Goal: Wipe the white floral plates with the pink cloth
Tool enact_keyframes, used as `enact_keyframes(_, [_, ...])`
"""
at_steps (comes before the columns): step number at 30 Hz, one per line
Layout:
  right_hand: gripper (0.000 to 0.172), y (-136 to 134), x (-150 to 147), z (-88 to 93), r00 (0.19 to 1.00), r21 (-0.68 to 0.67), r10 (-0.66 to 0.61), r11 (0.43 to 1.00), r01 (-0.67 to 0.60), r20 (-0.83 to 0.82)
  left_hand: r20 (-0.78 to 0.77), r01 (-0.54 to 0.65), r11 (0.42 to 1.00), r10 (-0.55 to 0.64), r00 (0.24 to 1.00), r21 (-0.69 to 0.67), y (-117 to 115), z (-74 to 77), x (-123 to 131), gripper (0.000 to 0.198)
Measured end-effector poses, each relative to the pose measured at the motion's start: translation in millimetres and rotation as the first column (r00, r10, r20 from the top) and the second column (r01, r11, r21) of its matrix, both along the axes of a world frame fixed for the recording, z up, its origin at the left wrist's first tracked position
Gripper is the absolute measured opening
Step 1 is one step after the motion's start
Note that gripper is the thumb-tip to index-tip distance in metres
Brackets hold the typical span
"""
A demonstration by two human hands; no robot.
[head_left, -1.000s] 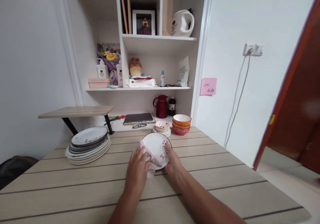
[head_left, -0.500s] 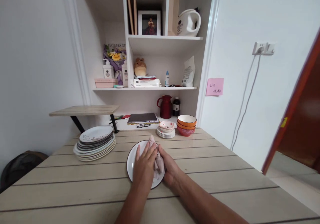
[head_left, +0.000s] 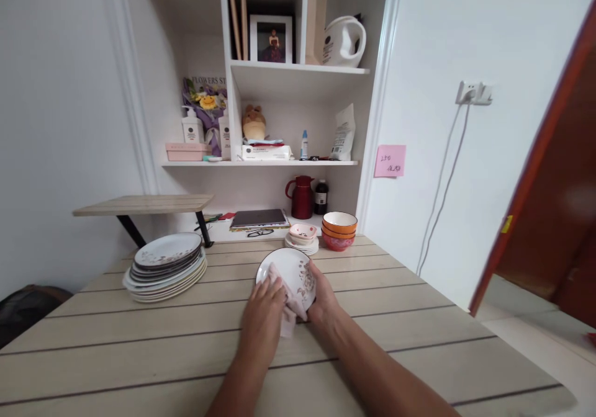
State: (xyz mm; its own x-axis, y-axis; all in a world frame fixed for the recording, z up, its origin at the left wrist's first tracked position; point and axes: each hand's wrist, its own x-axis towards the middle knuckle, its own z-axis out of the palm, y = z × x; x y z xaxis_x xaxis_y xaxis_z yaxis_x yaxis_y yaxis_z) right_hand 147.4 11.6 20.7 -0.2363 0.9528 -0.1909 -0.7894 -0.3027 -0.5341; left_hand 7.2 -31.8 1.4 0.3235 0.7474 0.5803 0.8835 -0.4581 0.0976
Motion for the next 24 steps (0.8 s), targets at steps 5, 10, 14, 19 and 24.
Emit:
enact_keyframes(5, [0.035,1.4,10.2,3.5,0.997,-0.013,0.050,0.999,-0.049,0.061,0.017,0.236,0.963,-0.235,0.972,-0.129,-2.7,3.9,7.7,0.042])
enact_keyframes(10, [0.041,-13.8,-0.7,9.2,0.969,-0.095,0.209,0.976,-0.198,0.134,0.002,0.295,0.951,-0.296,0.955,-0.097,-6.1,12.7,8.9,0.055])
enact_keyframes(14, [0.040,-24.0,-12.9,13.4,0.964,-0.111,0.251,0.964,-0.240,0.094,0.017,0.175,0.985,-0.175,0.984,-0.005,-4.7,10.5,11.1,0.056])
enact_keyframes(19, [0.041,-27.7,-25.3,10.7,0.970,-0.030,0.233,0.972,-0.231,0.067,0.073,-0.184,0.980,0.178,0.981,0.072,-2.7,11.6,6.9,0.049])
enact_keyframes(24, [0.036,-15.7,-24.6,-4.5,0.997,0.007,0.046,0.999,-0.046,0.059,0.042,-0.396,0.915,0.394,0.918,0.081,-2.1,9.5,-5.2,0.043])
